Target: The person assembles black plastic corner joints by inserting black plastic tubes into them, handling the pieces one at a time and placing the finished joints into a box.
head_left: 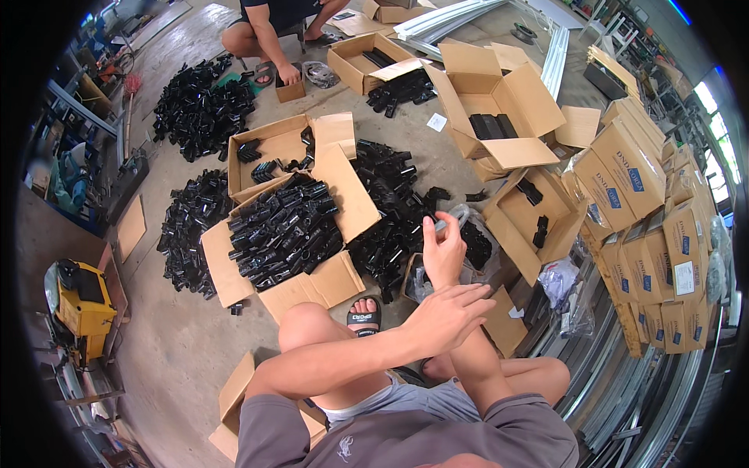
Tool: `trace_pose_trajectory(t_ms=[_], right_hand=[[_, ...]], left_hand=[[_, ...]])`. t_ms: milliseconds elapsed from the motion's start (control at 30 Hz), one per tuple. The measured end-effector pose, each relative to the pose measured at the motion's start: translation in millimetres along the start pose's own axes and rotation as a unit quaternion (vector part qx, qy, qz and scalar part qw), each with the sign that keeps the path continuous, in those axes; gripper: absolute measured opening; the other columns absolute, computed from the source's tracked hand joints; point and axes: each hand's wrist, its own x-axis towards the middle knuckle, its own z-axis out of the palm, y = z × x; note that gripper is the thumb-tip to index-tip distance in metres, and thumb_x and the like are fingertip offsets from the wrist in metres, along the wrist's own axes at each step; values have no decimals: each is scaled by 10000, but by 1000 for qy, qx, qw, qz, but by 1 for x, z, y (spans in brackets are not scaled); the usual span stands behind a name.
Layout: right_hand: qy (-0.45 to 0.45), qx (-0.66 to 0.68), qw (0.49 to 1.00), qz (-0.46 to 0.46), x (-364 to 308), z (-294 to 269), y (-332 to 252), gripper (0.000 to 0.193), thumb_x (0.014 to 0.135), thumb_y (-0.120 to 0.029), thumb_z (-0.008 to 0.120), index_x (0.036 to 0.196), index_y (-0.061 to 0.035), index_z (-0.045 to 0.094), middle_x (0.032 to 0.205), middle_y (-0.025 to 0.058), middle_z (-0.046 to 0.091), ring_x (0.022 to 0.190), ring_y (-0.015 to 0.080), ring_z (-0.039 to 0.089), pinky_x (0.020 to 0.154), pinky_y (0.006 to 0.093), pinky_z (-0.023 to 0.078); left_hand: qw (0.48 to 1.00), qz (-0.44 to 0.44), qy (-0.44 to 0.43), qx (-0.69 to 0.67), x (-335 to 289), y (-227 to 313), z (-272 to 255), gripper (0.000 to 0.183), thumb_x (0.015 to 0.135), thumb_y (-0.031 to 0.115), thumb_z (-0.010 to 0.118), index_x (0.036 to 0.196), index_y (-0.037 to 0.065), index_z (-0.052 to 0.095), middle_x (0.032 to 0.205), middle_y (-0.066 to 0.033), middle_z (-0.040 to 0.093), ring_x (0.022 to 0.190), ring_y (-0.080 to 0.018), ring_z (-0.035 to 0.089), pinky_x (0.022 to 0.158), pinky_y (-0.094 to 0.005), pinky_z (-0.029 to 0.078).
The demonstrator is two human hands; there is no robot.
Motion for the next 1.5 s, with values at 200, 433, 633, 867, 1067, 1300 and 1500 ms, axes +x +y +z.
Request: trace_pose_trajectory(t_ms=[200,433,633,867,1067,1300,1500], right_hand=[[-36,-10,998,46,-35,0,71,259,934,-280,656,927,-22,677,649,85,648,550,150,591,558,333,466],[54,-22,991,122,44,-67,145,340,984,-288,588,839,7,676,665,65,653,606,122,620,582,293,486],[217,-132,964,80,107,-116,210,276,904,-176,609,1134,-25,602,943,173,694,879,339,664,799,434,509],[68,-312,917,242,163,-175,311,325,840,-174,585,1099,4,668,1124,261,669,1098,397,632,949,458,495],[59,-298,880,366,189,-170,331,393,821,-193,610,1125,54,647,1142,308,641,1128,407,616,970,451,496],[-15,-340,878,335,210,-129,356,312,880,-149,578,1152,-24,665,1207,221,654,1154,356,627,968,452,515],[56,-465,802,371,218,-137,426,231,938,-119,548,1097,-20,683,1136,149,697,1064,310,679,893,435,558]], left_hand=[[991,-48,-126,4,-7,-9,-18,351,885,228,648,1190,60,614,1185,-139,643,1099,-269,630,949,-405,500],[922,-23,-372,103,-33,-3,-27,530,837,212,654,1324,60,507,1137,-159,627,1049,-308,633,838,-400,492],[926,-10,-369,75,-23,-3,-36,547,929,306,594,1398,62,453,1247,-199,599,1121,-338,611,891,-426,492],[943,7,-316,104,-13,-9,-36,578,898,295,644,1385,48,456,1247,-184,579,1127,-327,581,906,-428,474],[939,3,-333,87,8,-14,-23,611,869,290,682,1379,37,459,1167,-143,569,1056,-298,574,871,-399,470],[886,-205,-414,24,1,-28,-8,849,728,471,712,1481,190,439,1430,-229,505,1356,-357,464,1153,-568,266],[942,-70,-308,110,48,0,-21,465,879,173,544,1322,34,529,996,-144,662,957,-309,639,838,-446,468]])
